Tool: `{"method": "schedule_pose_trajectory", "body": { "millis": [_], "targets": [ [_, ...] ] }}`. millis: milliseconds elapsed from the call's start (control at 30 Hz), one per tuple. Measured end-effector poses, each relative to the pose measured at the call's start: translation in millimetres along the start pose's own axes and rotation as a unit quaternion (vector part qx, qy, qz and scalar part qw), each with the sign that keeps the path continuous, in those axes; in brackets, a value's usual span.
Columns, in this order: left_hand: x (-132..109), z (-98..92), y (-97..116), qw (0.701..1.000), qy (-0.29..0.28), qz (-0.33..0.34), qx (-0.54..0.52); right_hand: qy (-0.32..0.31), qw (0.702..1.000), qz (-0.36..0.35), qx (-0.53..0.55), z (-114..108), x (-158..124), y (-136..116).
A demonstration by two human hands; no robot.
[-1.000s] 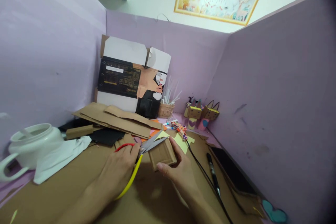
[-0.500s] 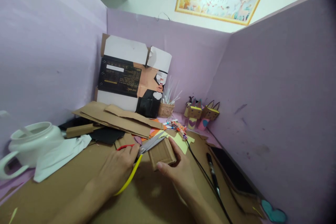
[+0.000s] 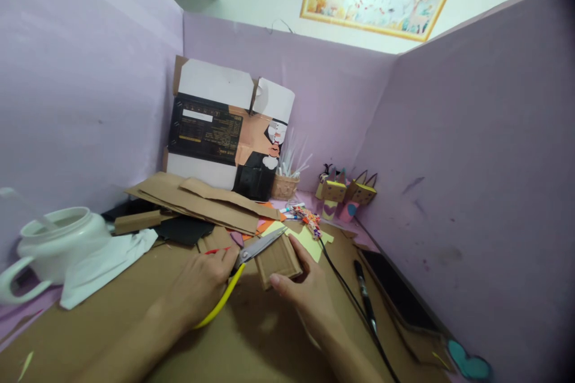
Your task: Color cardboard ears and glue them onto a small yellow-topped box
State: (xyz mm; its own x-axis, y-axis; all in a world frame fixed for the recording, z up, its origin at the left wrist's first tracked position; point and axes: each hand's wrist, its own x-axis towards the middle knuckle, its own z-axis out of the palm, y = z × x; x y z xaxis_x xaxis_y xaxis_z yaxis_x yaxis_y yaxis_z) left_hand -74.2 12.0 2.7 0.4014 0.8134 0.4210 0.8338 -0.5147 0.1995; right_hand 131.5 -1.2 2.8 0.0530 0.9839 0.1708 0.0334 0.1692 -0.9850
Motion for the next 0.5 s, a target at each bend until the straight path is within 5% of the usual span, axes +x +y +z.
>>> {"method": "schedule_pose_trajectory", "body": {
  "millis": [233,333,500],
  "targets": [
    [-1,-4.3,1,0.995,0.031,0.002,-0.090,0.054,0.997,-0.014,-0.057,1,3,3],
    [3,-7.7,1,0.986,0.065,-0.058,-0.140,0.058,0.994,-0.030,-0.087,1,5,4],
    [13,3.6,-7,0.950,0.132,-0.138,-0.245,0.043,0.964,-0.184,-0.189,-2,6,16]
  ]
}}
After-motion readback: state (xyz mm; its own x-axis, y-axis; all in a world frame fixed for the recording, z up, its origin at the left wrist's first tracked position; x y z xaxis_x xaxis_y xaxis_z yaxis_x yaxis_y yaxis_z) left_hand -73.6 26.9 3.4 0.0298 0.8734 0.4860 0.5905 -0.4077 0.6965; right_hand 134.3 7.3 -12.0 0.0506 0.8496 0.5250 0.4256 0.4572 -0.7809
